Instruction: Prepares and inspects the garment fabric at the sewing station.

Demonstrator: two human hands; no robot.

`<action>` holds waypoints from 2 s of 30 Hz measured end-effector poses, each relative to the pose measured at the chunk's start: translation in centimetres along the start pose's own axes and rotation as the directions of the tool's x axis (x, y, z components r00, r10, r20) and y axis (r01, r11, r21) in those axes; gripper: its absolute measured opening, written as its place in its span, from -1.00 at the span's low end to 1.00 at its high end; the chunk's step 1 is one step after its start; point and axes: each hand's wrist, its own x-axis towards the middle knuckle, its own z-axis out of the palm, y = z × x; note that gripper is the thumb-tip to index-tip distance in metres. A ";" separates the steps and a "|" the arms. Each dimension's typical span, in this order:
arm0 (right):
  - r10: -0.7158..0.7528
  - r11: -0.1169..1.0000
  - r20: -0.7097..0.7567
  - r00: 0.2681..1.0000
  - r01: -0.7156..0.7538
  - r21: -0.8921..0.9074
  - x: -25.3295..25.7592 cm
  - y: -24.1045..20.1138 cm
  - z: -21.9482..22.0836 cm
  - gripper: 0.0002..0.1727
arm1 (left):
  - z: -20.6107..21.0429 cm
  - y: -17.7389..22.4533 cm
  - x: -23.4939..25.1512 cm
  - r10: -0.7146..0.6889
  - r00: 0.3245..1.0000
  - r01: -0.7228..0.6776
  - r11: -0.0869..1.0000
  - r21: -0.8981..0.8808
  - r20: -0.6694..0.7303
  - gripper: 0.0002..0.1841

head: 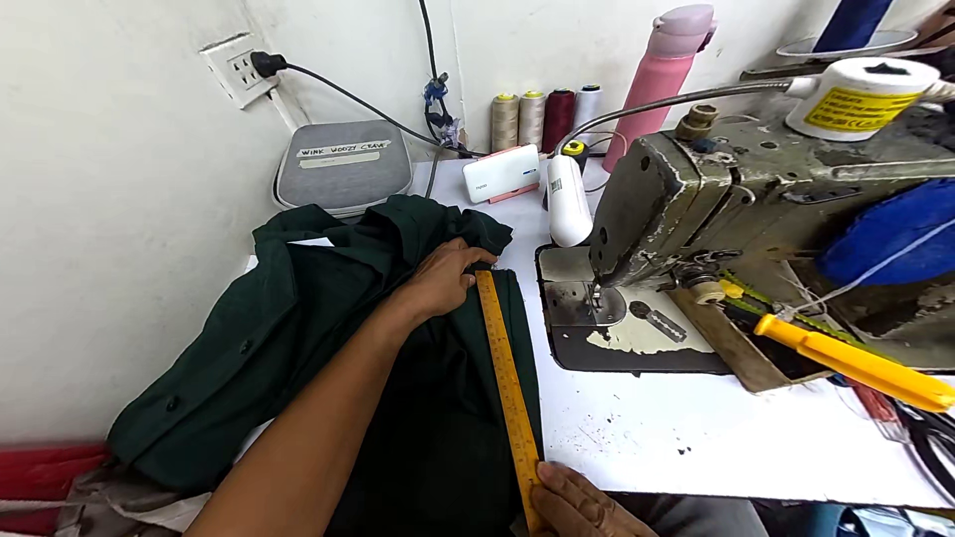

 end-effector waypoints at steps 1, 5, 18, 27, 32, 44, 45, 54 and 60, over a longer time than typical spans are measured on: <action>0.004 1.000 0.018 1.000 -0.004 -0.015 0.0 0.0 0.1 -0.83 | 0.0 -0.1 0.0 0.002 1.000 -0.002 1.000 -0.003 0.002 -0.53; 0.017 0.999 0.066 0.998 -0.013 -0.052 0.0 -0.2 0.2 -0.78 | 0.1 -0.3 0.0 0.045 0.999 -0.045 0.999 -0.019 -0.015 -0.57; 0.031 0.995 0.094 0.995 -0.022 -0.102 0.3 -0.8 0.4 -0.77 | 0.4 -0.1 0.1 0.003 0.998 -0.003 1.000 -0.013 -0.059 -0.66; 0.045 0.995 0.093 0.995 -0.036 -0.088 0.4 -1.0 0.4 -0.76 | 0.8 -0.5 0.4 0.009 0.996 -0.011 1.000 -0.022 -0.087 -0.68; 0.052 0.996 0.098 0.994 -0.045 -0.073 0.3 -0.9 0.5 -0.76 | 0.8 0.0 0.3 -0.021 0.995 0.017 0.999 -0.045 -0.101 -0.66; 0.055 0.994 0.075 0.996 -0.048 -0.095 0.8 -1.3 0.7 -0.79 | 2.2 0.7 -0.8 0.270 0.930 -0.174 0.921 0.349 -0.249 -0.85; 0.052 0.994 0.070 0.996 -0.045 -0.100 0.8 -1.4 0.8 -0.79 | 2.3 0.7 -0.8 0.280 0.929 -0.184 0.917 0.353 -0.243 -0.84; 0.059 0.992 0.071 0.996 -0.051 -0.113 1.5 -2.2 1.4 -0.81 | 1.2 0.7 -1.1 0.241 0.962 -0.211 0.954 0.214 -0.125 -0.87; 0.171 0.982 0.120 0.978 -0.180 0.065 0.7 -2.1 0.8 -0.78 | 1.0 0.3 -1.4 0.236 0.965 -0.219 0.965 0.145 -0.116 -0.81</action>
